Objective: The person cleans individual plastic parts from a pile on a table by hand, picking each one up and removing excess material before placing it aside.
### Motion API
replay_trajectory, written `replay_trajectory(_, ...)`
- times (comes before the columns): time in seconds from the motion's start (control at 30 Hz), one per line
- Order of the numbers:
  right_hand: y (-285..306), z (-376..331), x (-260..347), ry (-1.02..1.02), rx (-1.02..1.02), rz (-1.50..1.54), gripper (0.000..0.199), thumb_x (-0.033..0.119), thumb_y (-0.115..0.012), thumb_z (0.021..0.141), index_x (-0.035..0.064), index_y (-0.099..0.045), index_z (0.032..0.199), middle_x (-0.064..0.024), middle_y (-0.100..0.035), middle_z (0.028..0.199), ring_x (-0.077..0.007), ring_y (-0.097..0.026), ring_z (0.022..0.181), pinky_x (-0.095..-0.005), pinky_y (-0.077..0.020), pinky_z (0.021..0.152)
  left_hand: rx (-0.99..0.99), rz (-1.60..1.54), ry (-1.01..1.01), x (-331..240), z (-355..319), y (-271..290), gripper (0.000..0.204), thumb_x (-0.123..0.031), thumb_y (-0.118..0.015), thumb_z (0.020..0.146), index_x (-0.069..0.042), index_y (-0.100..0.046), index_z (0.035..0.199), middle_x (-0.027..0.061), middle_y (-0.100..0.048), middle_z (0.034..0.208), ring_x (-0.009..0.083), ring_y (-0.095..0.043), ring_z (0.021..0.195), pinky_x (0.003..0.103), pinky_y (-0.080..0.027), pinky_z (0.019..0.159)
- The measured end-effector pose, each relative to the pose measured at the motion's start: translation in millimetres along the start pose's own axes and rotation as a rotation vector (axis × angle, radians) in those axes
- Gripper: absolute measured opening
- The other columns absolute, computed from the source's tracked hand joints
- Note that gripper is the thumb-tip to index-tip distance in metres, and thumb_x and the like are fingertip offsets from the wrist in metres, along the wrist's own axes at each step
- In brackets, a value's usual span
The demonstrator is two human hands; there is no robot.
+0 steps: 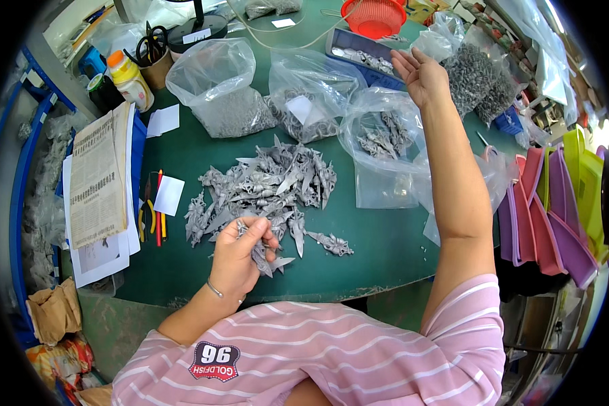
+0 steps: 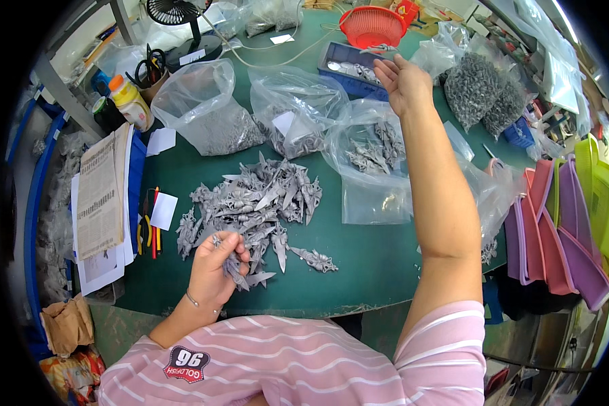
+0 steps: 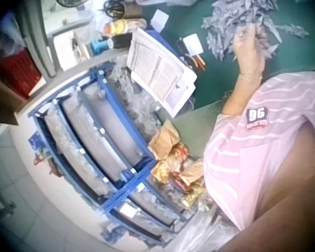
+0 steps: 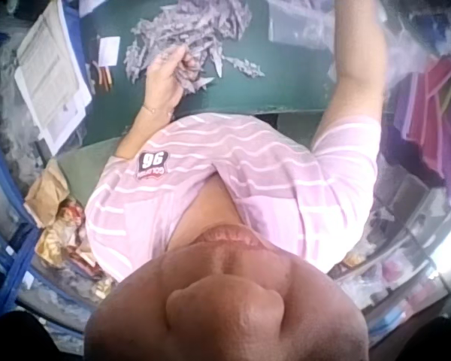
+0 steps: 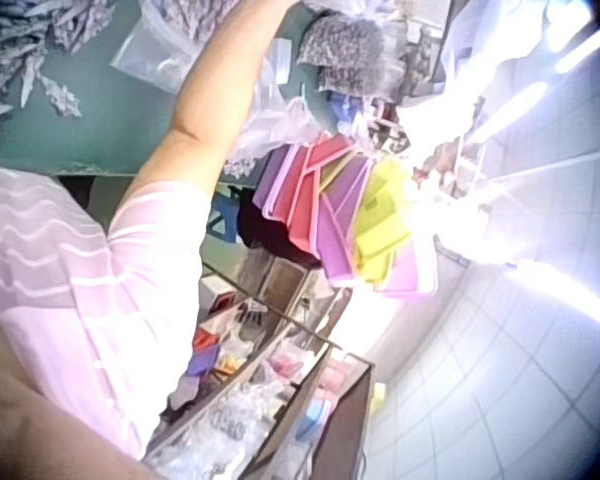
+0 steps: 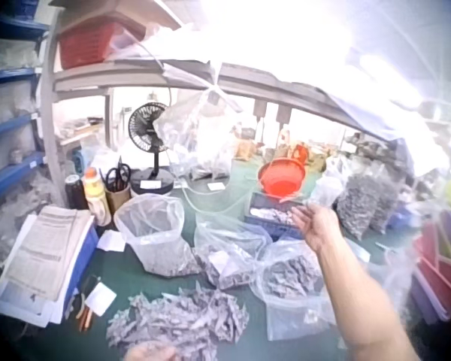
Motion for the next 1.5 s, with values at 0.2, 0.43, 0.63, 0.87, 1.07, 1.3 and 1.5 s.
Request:
replay_trajectory(0.2, -8, -98, -35, 0.105, 0.435, -0.707, 0.024, 0.014, -0.055, 0.086, -0.0013, -0.057, 0.104, -0.0055, -0.062, 0.084, -0.0103, -0.059, 0.073, -0.0216, -0.0451, 0.058, -0.082, 0.013, -0.016, -5, 0, 10, 0.013, -0.013, -0.058, 0.085, -0.002, -0.052, 0.086, 0.0054, -0.054, 0.072, 0.0141, -0.054, 0.064, 0.027, -0.042, 0.050)
replay_trajectory(0.43, 47, -256, -127, 0.236, 0.922, -1.511, 0.027, 0.012, -0.072, 0.068, -0.0004, -0.060, 0.090, -0.0150, -0.056, 0.085, -0.0319, -0.055, 0.083, -0.0348, -0.0459, 0.071, 0.040, 0.057, 0.037, 3, -2, 1, 0.012, -0.013, -0.055, 0.087, -0.002, -0.055, 0.086, 0.0040, -0.053, 0.074, 0.0119, -0.053, 0.065, 0.023, -0.041, 0.050)
replay_trajectory(0.63, 45, -268, -115, 0.085, 0.814, -1.298, 0.022, 0.003, -0.069, 0.069, 0.0007, -0.059, 0.088, -0.0113, -0.057, 0.078, -0.0258, -0.056, 0.072, -0.0325, -0.0445, 0.063, 0.058, 0.314, 0.008, 14, -4, -5, 0.016, -0.010, -0.063, 0.081, 0.000, -0.059, 0.093, 0.0028, -0.055, 0.075, 0.0092, -0.051, 0.062, 0.021, -0.039, 0.050)
replay_trajectory(0.87, 7, -269, -91, 0.104, 0.672, -0.707, 0.031, 0.001, -0.069, 0.069, 0.0034, -0.058, 0.098, -0.0036, -0.057, 0.081, -0.0125, -0.055, 0.074, -0.0265, -0.0456, 0.063, 0.250, 0.591, 0.218, 30, -16, -18, 0.018, -0.013, -0.065, 0.080, 0.000, -0.064, 0.092, 0.0038, -0.061, 0.073, 0.0062, -0.052, 0.058, 0.018, -0.040, 0.050)
replay_trajectory(1.07, 10, -277, -123, -0.191, 0.400, -0.088, 0.047, -0.004, -0.065, 0.076, -0.0020, -0.041, 0.116, -0.0111, -0.054, 0.097, -0.0120, -0.054, 0.085, -0.0227, -0.0459, 0.073, 0.179, 0.210, 0.164, 33, -15, -13, 0.022, -0.019, -0.062, 0.084, 0.001, -0.062, 0.092, 0.0032, -0.060, 0.071, 0.0061, -0.049, 0.054, 0.019, -0.039, 0.047)
replay_trajectory(1.3, 5, -272, -109, -0.144, 0.431, -0.139, 0.052, -0.006, -0.061, 0.077, -0.0028, -0.033, 0.121, -0.0122, -0.055, 0.100, -0.0130, -0.056, 0.086, -0.0245, -0.0474, 0.072, 0.151, 0.292, 0.090, 24, -10, -3, 0.018, -0.009, -0.061, 0.082, 0.001, -0.057, 0.097, 0.0057, -0.059, 0.077, 0.0090, -0.049, 0.057, 0.022, -0.038, 0.049)
replay_trajectory(1.5, 4, -284, -120, -0.276, 0.548, -0.256, 0.044, -0.007, -0.065, 0.074, -0.0058, -0.046, 0.114, -0.0069, -0.053, 0.093, -0.0094, -0.056, 0.077, -0.0209, -0.0485, 0.065, 0.132, 0.285, 0.024, 12, -10, -15, 0.016, -0.013, -0.061, 0.084, 0.002, -0.059, 0.091, 0.0066, -0.061, 0.075, 0.0108, -0.058, 0.063, 0.021, -0.046, 0.053)
Point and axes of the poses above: each hand's wrist, its own z-axis towards the middle knuckle, its own y-axis out of the back of the hand, x = y × z, the point moved 6 cm from there along z, towards the middle knuckle
